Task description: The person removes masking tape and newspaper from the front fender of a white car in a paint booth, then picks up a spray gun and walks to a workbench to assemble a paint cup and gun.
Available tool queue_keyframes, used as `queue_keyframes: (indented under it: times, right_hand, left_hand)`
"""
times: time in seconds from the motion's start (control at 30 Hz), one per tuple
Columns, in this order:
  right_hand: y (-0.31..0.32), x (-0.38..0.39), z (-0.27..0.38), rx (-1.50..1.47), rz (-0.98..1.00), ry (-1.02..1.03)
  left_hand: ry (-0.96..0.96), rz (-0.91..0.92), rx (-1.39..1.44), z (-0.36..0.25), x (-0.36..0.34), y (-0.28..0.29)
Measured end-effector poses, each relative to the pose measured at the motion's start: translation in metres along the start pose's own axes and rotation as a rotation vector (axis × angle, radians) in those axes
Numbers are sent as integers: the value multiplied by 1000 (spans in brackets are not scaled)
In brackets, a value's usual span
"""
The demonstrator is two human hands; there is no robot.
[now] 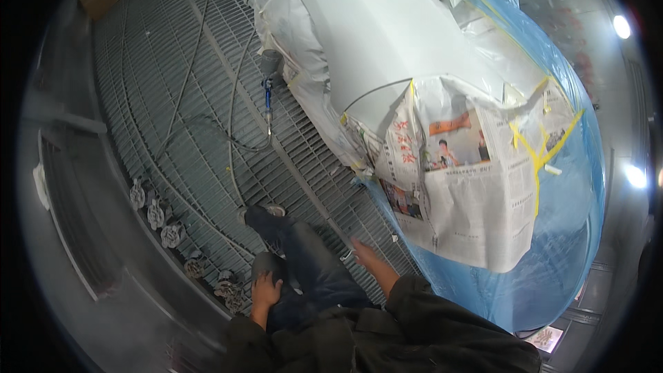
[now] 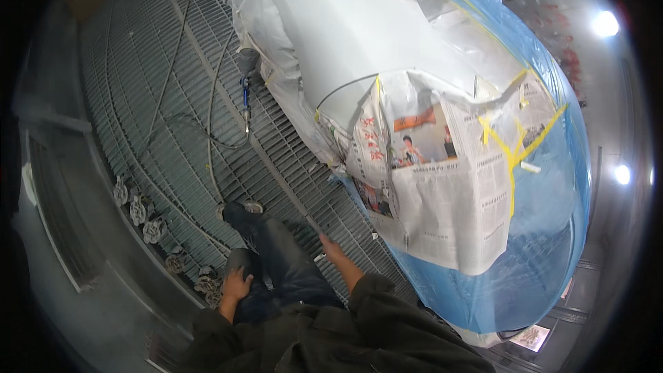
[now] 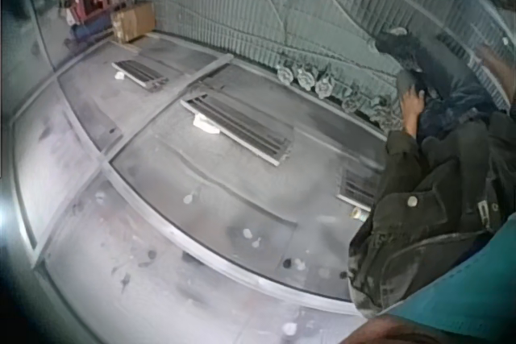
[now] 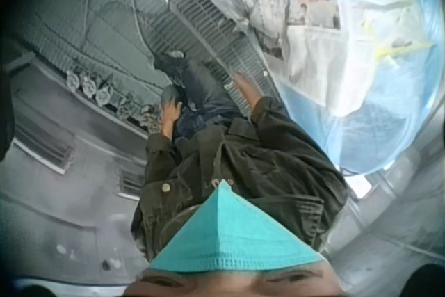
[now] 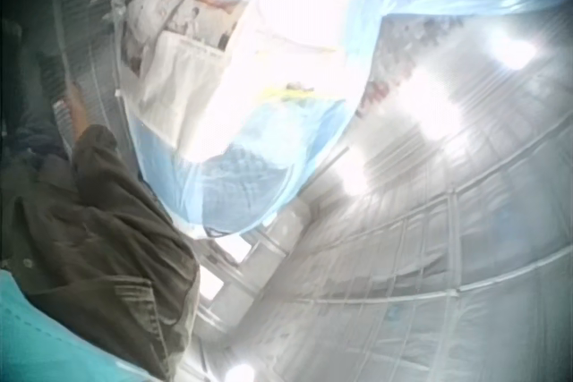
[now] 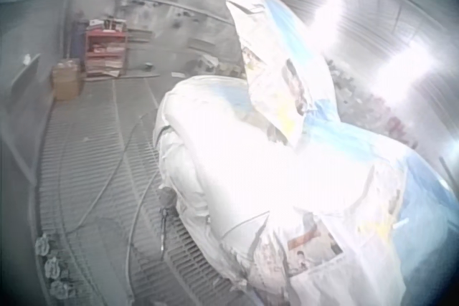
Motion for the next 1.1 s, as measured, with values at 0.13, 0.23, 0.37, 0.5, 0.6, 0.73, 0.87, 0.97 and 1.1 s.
queue_keyframes:
  times: [0.13,0.23,0.37,0.5,0.6,0.73,0.87,0.97,1.1]
  right_hand:
    - [-20,2,-31,35,24,6]
    - [-49,48,-54,-20,212,-13]
    - [-40,97,-98,54,324,-34]
    - [15,119,-180,-105,326,-17]
    - [105,63,-315,-88,270,-137]
    - [214,97,-421,308,247,-57]
    - [291,156,-484,487,302,20]
    - [328,174,-508,585,361,70]
    - [343,169,-504,677,469,178]
  left_hand:
    - [61,66,-12,25,25,-76]
    - [31,2,-38,30,58,-120]
    - [-43,-82,66,20,109,-167]
    - [-116,-60,104,13,132,-216]
    - [-127,-51,102,-1,141,-249]
    - [-120,-74,123,-17,135,-303]
    - [23,-146,157,-48,126,-352]
    - [173,-152,269,-78,126,-402]
    - [192,-82,218,-119,121,-451]
Point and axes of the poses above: each hand's wrist, its own x-axis away from the middle knuckle, its own y-axis out of the back of the hand, z = x × y, the point moved 9 cm from there along -x, towards the middle knuckle, and after that the axes turned 14 degrees about z, right-handed, at the moved point
